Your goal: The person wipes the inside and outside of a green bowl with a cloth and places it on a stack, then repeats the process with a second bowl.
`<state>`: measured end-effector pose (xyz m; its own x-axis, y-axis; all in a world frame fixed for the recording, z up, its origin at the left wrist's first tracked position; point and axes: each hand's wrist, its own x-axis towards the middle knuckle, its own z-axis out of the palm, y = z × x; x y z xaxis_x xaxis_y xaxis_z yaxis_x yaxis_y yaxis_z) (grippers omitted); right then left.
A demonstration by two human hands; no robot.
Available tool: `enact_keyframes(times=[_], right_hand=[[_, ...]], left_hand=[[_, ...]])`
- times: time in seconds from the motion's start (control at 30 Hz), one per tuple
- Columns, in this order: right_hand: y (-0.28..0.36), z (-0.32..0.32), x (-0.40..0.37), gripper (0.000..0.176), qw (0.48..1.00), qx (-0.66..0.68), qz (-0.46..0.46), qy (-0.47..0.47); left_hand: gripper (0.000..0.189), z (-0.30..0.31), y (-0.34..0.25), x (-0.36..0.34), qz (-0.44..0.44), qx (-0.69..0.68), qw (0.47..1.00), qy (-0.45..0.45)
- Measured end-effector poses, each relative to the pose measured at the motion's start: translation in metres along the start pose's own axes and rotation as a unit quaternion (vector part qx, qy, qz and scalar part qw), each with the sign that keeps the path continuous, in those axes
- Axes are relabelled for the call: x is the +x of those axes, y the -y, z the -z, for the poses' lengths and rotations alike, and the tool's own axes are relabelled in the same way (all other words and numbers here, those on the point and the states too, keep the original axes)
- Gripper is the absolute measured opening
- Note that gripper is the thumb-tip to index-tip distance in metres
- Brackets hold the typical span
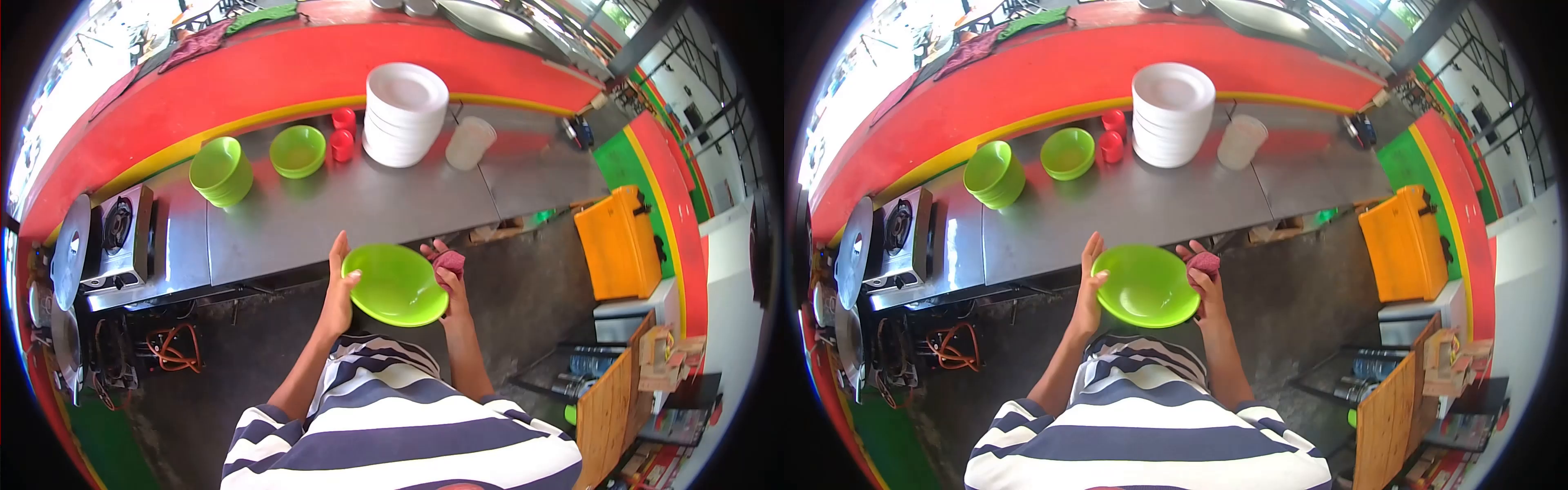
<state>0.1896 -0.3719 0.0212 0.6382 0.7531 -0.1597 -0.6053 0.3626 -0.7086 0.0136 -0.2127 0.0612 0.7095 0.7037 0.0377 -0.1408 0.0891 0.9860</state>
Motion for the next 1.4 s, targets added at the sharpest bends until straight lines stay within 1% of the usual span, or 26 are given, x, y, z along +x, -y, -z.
enact_keyframes(times=[0.03, 0.1, 0.13, 0.23, 0.27, 0.37, 0.43, 0.47, 0.57, 0.6, 0.67, 0.7, 0.8, 0.9, 0.93, 1.0, 1.1, 1.13, 1.23, 1.27, 1.37, 1.4], right_hand=[[0.000, -0.002, -0.014, 0.060, 0.999, -0.009, 0.044, -0.004], [-0.005, -0.003, -0.040, 0.055, 0.993, -0.055, 0.105, -0.024], [-0.007, 0.001, -0.050, 0.054, 0.993, -0.056, 0.100, -0.031], [-0.025, 0.009, -0.079, 0.051, 0.995, -0.058, 0.063, -0.052], [-0.032, 0.011, -0.088, 0.049, 0.995, -0.061, 0.041, -0.061], [-0.047, 0.004, -0.123, 0.042, 0.991, -0.104, -0.034, -0.072], [-0.058, 0.003, -0.134, 0.039, 0.985, -0.156, -0.057, -0.052], [-0.066, -0.002, -0.139, 0.034, 0.984, -0.162, -0.055, -0.051], [-0.084, -0.003, -0.151, 0.030, 0.977, -0.178, -0.120, -0.016], [-0.087, -0.004, -0.152, 0.028, 0.970, -0.194, -0.143, 0.010], [-0.094, -0.012, -0.152, 0.031, 0.964, -0.212, -0.156, 0.026], [-0.095, -0.018, -0.150, 0.032, 0.961, -0.222, -0.159, 0.033], [-0.107, -0.040, -0.138, 0.039, 0.970, -0.199, -0.136, 0.023], [-0.118, -0.064, -0.116, 0.044, 0.968, -0.202, -0.148, 0.026], [-0.121, -0.069, -0.107, 0.044, 0.962, -0.216, -0.162, 0.028], [-0.132, -0.085, -0.088, 0.043, 0.966, -0.207, -0.152, 0.037], [-0.152, -0.119, -0.052, 0.041, 0.971, -0.204, -0.125, 0.030], [-0.161, -0.133, -0.038, 0.040, 0.972, -0.202, -0.114, 0.027], [-0.188, -0.174, 0.008, 0.036, 0.975, -0.188, -0.112, 0.022], [-0.202, -0.187, 0.025, 0.033, 0.978, -0.180, -0.104, 0.014], [-0.218, -0.240, 0.064, 0.029, 0.961, -0.254, -0.100, 0.044], [-0.222, -0.262, 0.072, 0.026, 0.964, -0.253, -0.074, 0.047]], left_hand=[[0.053, -0.001, 0.009, -0.018, 0.076, -0.040, 0.996, 0.020], [0.054, 0.003, 0.014, -0.056, 0.160, -0.073, 0.983, 0.059], [0.053, -0.001, 0.013, -0.071, 0.207, -0.138, 0.968, 0.018], [0.052, -0.005, 0.011, -0.117, 0.162, -0.069, 0.984, -0.025], [0.050, -0.004, 0.016, -0.131, 0.124, -0.062, 0.990, -0.038], [0.049, 0.008, 0.026, -0.174, 0.117, -0.064, 0.988, -0.081], [0.046, 0.014, 0.017, -0.197, 0.103, -0.051, 0.987, -0.114], [0.045, 0.017, 0.016, -0.206, 0.088, -0.045, 0.986, -0.135], [0.042, 0.030, 0.021, -0.230, 0.065, -0.032, 0.976, -0.207], [0.041, 0.035, 0.023, -0.236, 0.063, -0.030, 0.971, -0.228], [0.041, 0.045, 0.026, -0.241, 0.066, -0.034, 0.964, -0.257], [0.042, 0.049, 0.027, -0.241, 0.067, -0.039, 0.960, -0.268], [0.040, 0.065, 0.029, -0.227, 0.074, -0.026, 0.947, -0.310], [0.039, 0.090, 0.027, -0.201, 0.063, 0.029, 0.939, -0.337], [0.038, 0.099, 0.026, -0.194, 0.061, 0.026, 0.938, -0.340], [0.036, 0.123, 0.022, -0.173, 0.051, 0.023, 0.938, -0.343], [0.033, 0.163, 0.005, -0.137, 0.010, 0.163, 0.927, -0.339], [0.030, 0.181, -0.007, -0.125, 0.055, 0.246, 0.915, -0.315], [0.031, 0.244, -0.027, -0.090, 0.022, 0.337, 0.910, -0.239], [0.034, 0.264, -0.034, -0.080, 0.055, 0.310, 0.925, -0.215], [0.035, 0.317, -0.055, -0.049, 0.114, 0.272, 0.932, -0.211], [0.036, 0.332, -0.052, -0.038, 0.111, 0.221, 0.942, -0.226]])
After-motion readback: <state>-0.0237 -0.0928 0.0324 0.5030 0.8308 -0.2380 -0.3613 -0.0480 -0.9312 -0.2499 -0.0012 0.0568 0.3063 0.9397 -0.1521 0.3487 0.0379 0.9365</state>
